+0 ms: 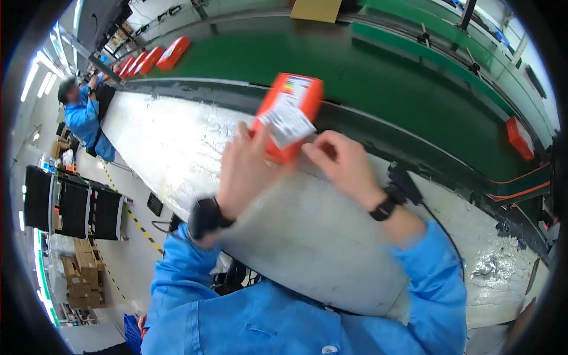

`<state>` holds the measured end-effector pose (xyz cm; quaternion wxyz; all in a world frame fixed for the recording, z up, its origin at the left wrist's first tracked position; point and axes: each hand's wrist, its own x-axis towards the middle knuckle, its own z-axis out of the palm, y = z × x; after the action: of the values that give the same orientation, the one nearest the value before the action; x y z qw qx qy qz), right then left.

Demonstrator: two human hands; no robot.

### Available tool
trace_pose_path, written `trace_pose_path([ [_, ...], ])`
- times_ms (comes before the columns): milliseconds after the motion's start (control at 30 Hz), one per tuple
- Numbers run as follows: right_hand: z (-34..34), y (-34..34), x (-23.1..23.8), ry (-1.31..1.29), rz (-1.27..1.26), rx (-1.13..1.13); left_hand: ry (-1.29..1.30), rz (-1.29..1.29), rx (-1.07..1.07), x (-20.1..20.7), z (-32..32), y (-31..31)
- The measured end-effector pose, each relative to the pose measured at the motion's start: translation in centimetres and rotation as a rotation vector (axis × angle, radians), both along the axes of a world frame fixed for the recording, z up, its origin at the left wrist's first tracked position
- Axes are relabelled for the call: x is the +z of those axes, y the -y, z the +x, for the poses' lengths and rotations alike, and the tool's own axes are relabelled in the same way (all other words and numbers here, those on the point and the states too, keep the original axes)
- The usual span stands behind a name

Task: Applying technical certification and model sticker labels to the bottom of smartphone product boxes on an assembly line conveyor.

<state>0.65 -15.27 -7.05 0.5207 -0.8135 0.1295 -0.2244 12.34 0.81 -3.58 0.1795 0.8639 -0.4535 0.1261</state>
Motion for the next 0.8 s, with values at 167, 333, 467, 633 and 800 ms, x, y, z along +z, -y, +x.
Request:
trace_pose_path([
  [167, -10.0, 1.1, 0.2, -0.110, 0.205, 0.033, -0.051, 0.037, -0.158, -0.9, -11.1, -2.4],
  [333, -16.6, 3.5, 1.5, -0.036, 0.421, -0.021, -0.352, -0.003, -0.545, -0.4, -13.7, -2.3],
  [467, -15.8, 4.8, 3.0, -0.179, 0.124, 0.181, -0.507, -0.268, -0.604, 0.8, -9.9, 1.7],
  [633, -15.0, 3.2, 2.7, -0.031, 0.304, -0.001, -0.806, -0.073, -0.685, 0.9, -8.6, 5.3],
  [800, -16.6, 0.1, 1.7, -0.219, 0.242, -0.093, -0.881, -0.444, -0.670, -2.0, -7.7, 4.6],
])
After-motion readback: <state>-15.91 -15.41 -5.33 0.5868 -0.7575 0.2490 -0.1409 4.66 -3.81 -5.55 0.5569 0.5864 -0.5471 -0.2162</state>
